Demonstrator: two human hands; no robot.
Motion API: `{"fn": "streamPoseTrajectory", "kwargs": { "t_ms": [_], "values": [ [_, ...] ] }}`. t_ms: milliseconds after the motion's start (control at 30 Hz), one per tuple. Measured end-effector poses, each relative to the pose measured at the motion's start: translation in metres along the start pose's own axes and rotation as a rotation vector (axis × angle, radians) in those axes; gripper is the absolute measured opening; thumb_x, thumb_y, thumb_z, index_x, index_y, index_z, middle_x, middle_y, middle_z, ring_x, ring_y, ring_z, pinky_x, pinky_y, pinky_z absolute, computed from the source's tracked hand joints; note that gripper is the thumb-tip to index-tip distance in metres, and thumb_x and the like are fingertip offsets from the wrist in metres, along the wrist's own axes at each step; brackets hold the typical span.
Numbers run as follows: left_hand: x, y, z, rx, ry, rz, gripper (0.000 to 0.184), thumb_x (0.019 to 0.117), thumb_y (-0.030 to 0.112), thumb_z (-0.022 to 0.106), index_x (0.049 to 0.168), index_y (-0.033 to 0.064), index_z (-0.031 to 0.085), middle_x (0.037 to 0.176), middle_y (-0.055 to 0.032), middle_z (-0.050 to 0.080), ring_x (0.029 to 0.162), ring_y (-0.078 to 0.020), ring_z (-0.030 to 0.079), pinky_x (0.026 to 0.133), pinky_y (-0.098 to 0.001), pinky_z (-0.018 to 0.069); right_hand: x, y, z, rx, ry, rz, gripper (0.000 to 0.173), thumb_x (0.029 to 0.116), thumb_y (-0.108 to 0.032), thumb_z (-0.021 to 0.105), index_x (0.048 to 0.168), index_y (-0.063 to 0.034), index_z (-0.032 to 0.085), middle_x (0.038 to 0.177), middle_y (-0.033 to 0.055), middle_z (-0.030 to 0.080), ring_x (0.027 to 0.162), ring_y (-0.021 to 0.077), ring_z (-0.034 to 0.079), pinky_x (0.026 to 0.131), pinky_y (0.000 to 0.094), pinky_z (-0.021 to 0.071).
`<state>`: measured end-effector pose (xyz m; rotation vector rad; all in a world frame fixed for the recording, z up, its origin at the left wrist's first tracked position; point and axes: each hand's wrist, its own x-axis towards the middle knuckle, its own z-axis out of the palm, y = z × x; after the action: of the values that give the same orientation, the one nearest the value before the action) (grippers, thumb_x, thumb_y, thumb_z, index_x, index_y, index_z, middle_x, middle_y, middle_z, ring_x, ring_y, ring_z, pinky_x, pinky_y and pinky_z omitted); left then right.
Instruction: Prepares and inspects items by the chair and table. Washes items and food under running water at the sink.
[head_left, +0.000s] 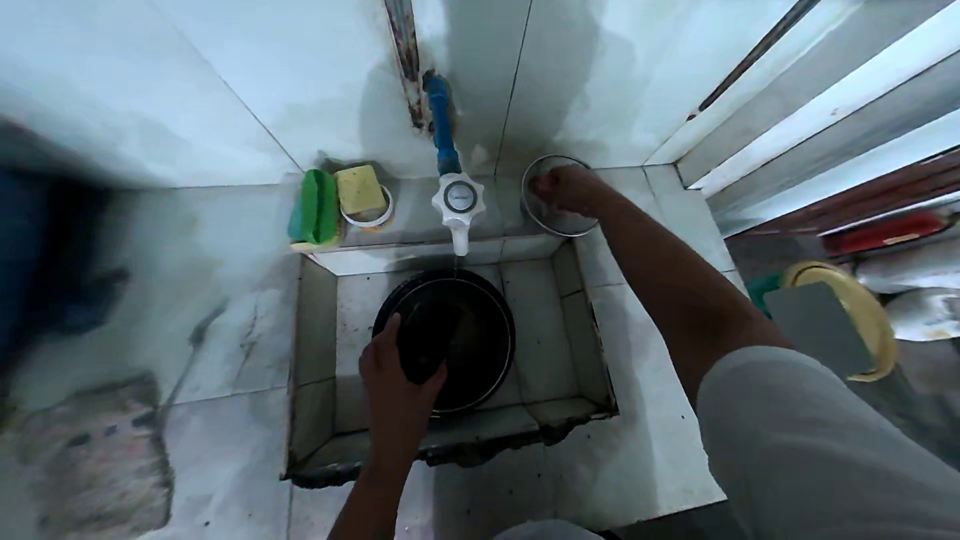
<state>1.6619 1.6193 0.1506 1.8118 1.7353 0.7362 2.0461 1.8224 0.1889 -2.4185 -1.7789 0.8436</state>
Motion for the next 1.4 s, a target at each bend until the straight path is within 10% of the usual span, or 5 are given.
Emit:
{"fn": "streamPoseTrajectory", "kwargs": {
  "t_ms": [333,600,800,1133,1400],
  "values": [
    [0.036,0.055,0.041,-1.008,-0.312,-0.837,0.056,0.1096,0.038,0.046,0.16,0.0233,0.026,0.145,-0.0194,0.052,0.118,-0.0361,0.064,0.085,-0.0547,0.0598,-0.14,-0.058,0.059,1.019,-0.064,-0.346,0.07,0.0887,-0.015,0.076,0.15,-0.0112,0.043,0.125,0.0134,0.067,0.106,0.0231,0.069,0.091,0.0447,0.0607],
    [0.026,0.038,0.034,-0.92,-0.258,-0.815,0.05,0.1111,0.029,0.041,0.159,0.0196,0.028,0.135,-0.0188,0.058,0.108,-0.0313,0.067,0.079,-0.0488,0.0605,-0.101,-0.042,0.028,0.285,0.407,-0.356,0.029,0.1014,-0.015,0.062,0.126,0.0005,0.065,0.125,0.0202,0.066,0.104,0.0288,0.069,0.091,0.0436,0.0578],
    [0.002,-0.005,0.008,-0.893,-0.129,-0.877,0.051,0.1096,0.03,0.043,0.158,0.0193,0.03,0.131,-0.0155,0.061,0.105,-0.027,0.068,0.076,-0.0458,0.0609,0.028,0.029,0.045,-0.157,0.027,-0.031,0.063,0.0938,-0.027,0.073,0.152,-0.0194,0.051,0.145,0.0339,0.05,0.128,0.0566,0.051,0.099,0.0741,0.0435],
    [-0.02,-0.046,-0.033,-0.896,0.044,-0.872,0.045,0.1095,0.026,0.04,0.152,0.0132,0.037,0.124,-0.0122,0.064,0.102,-0.0215,0.069,0.076,-0.0415,0.0618,0.025,0.016,0.046,-0.024,0.143,0.07,0.059,0.0873,-0.014,0.077,0.138,0.0029,0.052,0.131,0.0368,0.056,0.122,0.0557,0.055,0.097,0.0723,0.046],
    [-0.022,-0.018,-0.011,-0.973,-0.117,-0.918,0.054,0.1095,0.025,0.046,0.16,0.0201,0.026,0.14,-0.0204,0.055,0.111,-0.031,0.066,0.082,-0.0466,0.0612,-0.143,-0.044,0.034,0.764,0.071,-0.216,0.044,0.096,-0.01,0.065,0.135,-0.001,0.046,0.109,0.0132,0.068,0.089,0.0211,0.072,0.082,0.0408,0.0632]
  ]
}}
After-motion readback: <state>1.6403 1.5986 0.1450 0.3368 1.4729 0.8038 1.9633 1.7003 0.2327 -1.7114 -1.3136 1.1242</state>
